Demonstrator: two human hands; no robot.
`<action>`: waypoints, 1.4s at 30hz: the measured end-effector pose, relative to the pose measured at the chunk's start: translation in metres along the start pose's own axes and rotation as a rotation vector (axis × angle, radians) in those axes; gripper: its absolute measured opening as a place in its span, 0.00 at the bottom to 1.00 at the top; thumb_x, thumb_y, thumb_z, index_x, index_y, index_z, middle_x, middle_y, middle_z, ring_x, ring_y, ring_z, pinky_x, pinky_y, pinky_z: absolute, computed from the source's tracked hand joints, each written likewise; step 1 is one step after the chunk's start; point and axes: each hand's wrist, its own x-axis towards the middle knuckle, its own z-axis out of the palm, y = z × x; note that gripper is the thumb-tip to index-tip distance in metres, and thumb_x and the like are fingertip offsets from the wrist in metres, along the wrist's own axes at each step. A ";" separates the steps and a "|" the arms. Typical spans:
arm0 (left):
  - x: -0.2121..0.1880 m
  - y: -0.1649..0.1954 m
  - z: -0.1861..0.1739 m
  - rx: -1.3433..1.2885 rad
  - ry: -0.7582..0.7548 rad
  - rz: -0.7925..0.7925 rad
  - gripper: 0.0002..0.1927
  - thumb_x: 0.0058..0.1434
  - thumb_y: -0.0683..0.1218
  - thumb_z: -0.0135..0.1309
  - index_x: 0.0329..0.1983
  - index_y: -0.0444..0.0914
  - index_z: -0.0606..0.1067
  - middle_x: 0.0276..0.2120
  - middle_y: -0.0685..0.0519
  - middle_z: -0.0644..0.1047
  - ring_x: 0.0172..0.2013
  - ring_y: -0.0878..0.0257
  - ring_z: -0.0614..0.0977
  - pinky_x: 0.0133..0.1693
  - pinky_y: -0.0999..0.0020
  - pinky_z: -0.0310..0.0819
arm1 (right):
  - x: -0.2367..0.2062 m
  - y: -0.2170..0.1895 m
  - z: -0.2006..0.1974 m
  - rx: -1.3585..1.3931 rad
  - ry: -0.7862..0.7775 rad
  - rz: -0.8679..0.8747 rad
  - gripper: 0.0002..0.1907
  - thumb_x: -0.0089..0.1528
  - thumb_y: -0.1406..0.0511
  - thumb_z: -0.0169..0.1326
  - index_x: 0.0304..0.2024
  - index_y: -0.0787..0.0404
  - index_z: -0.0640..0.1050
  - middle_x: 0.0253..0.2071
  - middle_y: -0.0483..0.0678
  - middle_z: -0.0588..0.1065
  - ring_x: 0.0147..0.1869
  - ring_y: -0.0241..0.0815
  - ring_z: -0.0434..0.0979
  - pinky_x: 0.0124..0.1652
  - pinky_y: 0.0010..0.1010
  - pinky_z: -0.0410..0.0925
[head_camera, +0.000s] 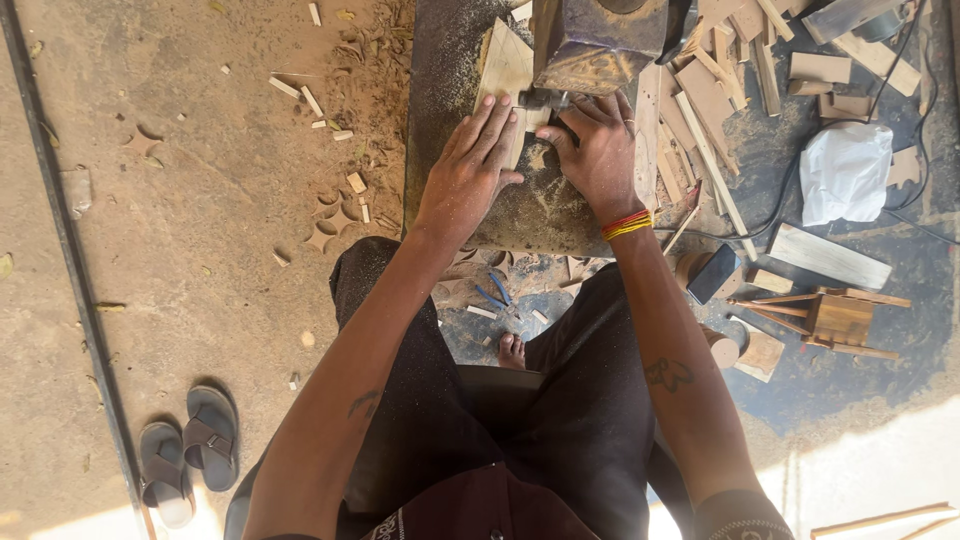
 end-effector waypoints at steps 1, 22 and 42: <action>0.000 -0.001 0.000 0.005 -0.003 -0.001 0.45 0.59 0.58 0.61 0.75 0.36 0.61 0.76 0.49 0.56 0.75 0.55 0.55 0.72 0.55 0.60 | 0.001 0.000 0.000 -0.009 -0.008 0.003 0.22 0.64 0.53 0.62 0.54 0.58 0.83 0.50 0.52 0.81 0.56 0.53 0.79 0.66 0.58 0.56; 0.001 -0.003 0.014 0.018 0.016 -0.023 0.46 0.59 0.61 0.60 0.76 0.38 0.59 0.77 0.51 0.54 0.76 0.56 0.52 0.73 0.55 0.60 | 0.003 0.008 0.005 -0.004 -0.003 -0.011 0.21 0.65 0.52 0.61 0.49 0.61 0.83 0.41 0.49 0.82 0.45 0.52 0.80 0.62 0.55 0.59; 0.003 -0.006 0.024 0.002 0.035 -0.034 0.45 0.58 0.60 0.61 0.75 0.37 0.63 0.77 0.52 0.55 0.76 0.58 0.51 0.75 0.56 0.56 | 0.005 0.014 0.009 0.001 0.031 -0.036 0.19 0.68 0.51 0.61 0.51 0.57 0.83 0.47 0.51 0.82 0.53 0.55 0.80 0.64 0.57 0.57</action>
